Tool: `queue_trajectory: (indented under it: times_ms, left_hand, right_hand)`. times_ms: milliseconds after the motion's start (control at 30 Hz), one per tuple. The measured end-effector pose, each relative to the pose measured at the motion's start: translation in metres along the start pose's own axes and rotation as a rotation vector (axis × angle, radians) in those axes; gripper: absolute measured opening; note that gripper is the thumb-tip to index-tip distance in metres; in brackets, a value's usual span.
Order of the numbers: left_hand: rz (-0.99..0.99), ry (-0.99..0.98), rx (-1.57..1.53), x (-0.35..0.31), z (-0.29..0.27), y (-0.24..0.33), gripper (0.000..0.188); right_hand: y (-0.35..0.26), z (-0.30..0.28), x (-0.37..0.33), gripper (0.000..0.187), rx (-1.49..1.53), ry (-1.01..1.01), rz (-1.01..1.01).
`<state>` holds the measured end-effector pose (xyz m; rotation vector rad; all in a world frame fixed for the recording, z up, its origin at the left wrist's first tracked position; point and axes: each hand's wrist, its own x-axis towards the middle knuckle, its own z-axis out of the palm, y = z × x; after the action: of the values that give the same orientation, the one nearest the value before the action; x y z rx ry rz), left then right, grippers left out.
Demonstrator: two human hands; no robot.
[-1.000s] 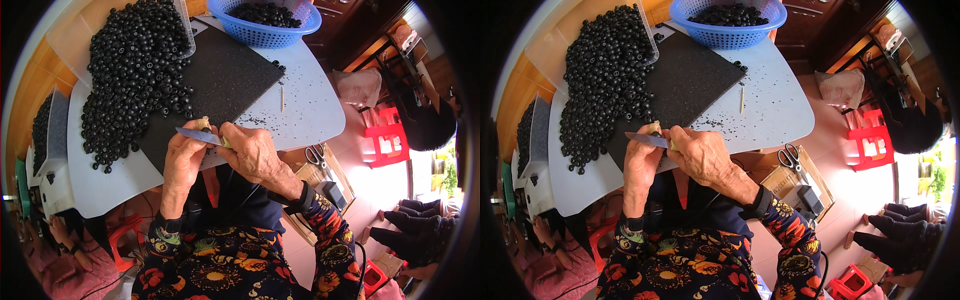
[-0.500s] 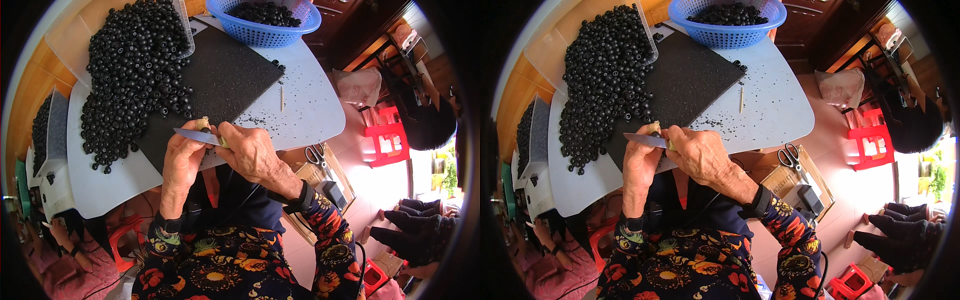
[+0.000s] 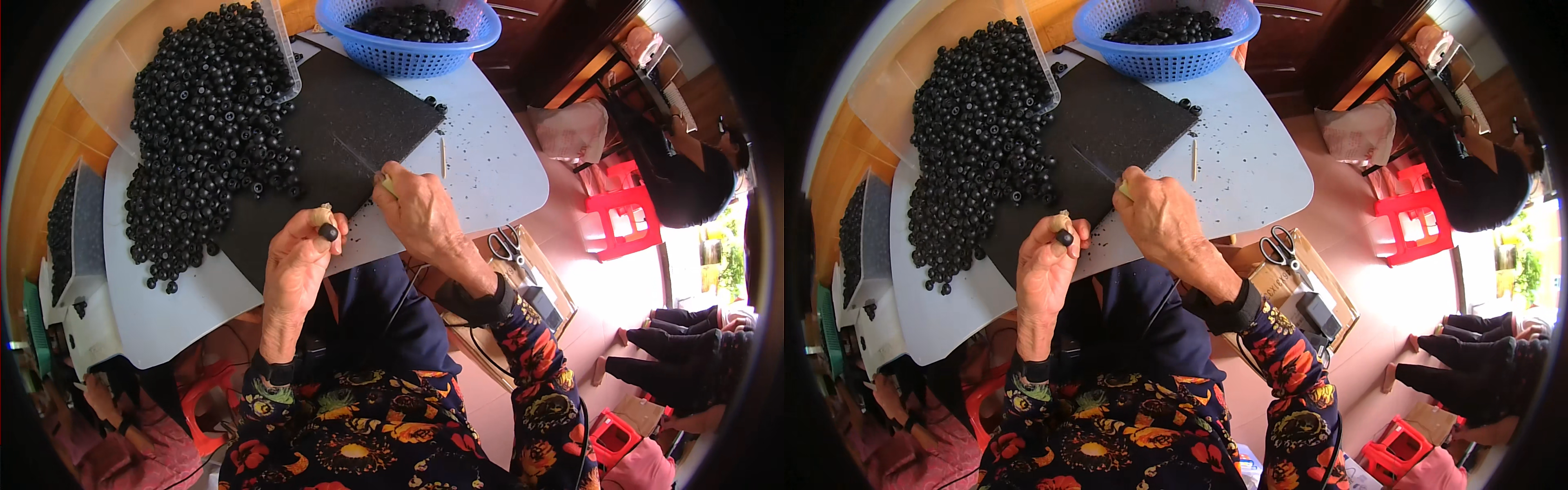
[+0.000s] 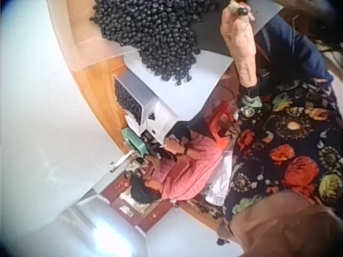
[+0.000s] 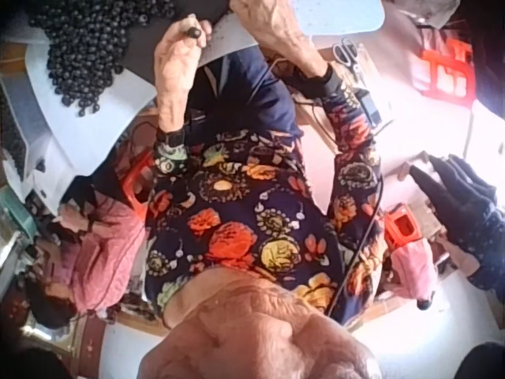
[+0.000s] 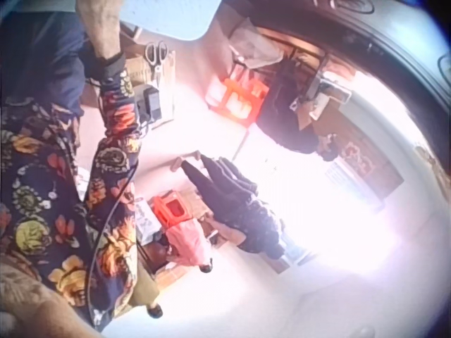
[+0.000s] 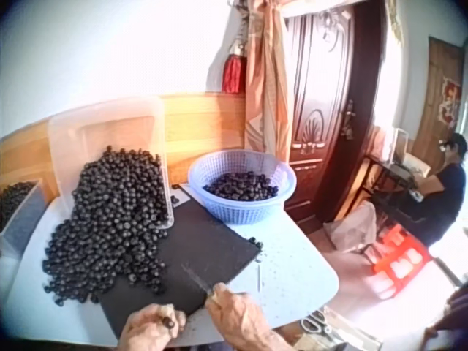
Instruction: Peeling small dark fruit using a small knife.
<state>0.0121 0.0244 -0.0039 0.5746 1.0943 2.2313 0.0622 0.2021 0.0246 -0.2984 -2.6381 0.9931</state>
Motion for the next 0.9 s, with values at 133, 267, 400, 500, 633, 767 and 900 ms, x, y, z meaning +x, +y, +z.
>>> queue_trajectory:
  times_ms: [133, 267, 400, 500, 633, 767, 900]
  left_hand:
    - [0.018, 0.033, 0.016, 0.002, 0.004, -0.003, 0.024]
    - [0.016, -0.022, -0.036, 0.001, -0.001, -0.004, 0.023]
    - [-0.008, 0.050, -0.028, 0.000, 0.006, -0.002, 0.024]
    - [-0.022, 0.123, 0.024, -0.001, 0.010, -0.002, 0.025]
    - [-0.011, 0.176, 0.070, -0.002, 0.010, -0.007, 0.026]
    - [-0.002, 0.172, 0.075, -0.001, 0.010, -0.009, 0.026]
    - [-0.025, 0.169, 0.093, 0.001, 0.011, -0.006, 0.025]
  right_hand:
    - [-0.005, -0.003, -0.004, 0.020, 0.115, -0.028, 0.071]
    - [-0.004, 0.006, -0.007, 0.030, 0.391, -0.097, 0.038]
    - [-0.009, 0.008, -0.012, 0.036, 0.758, -0.243, 0.157]
    - [-0.019, 0.007, -0.011, 0.038, 0.876, -0.270, 0.090]
    - [-0.012, 0.016, -0.012, 0.036, 0.736, -0.245, 0.013]
    - [-0.010, 0.012, -0.012, 0.034, 0.858, -0.310, 0.054]
    - [-0.006, 0.012, -0.014, 0.030, 0.942, -0.348, 0.097]
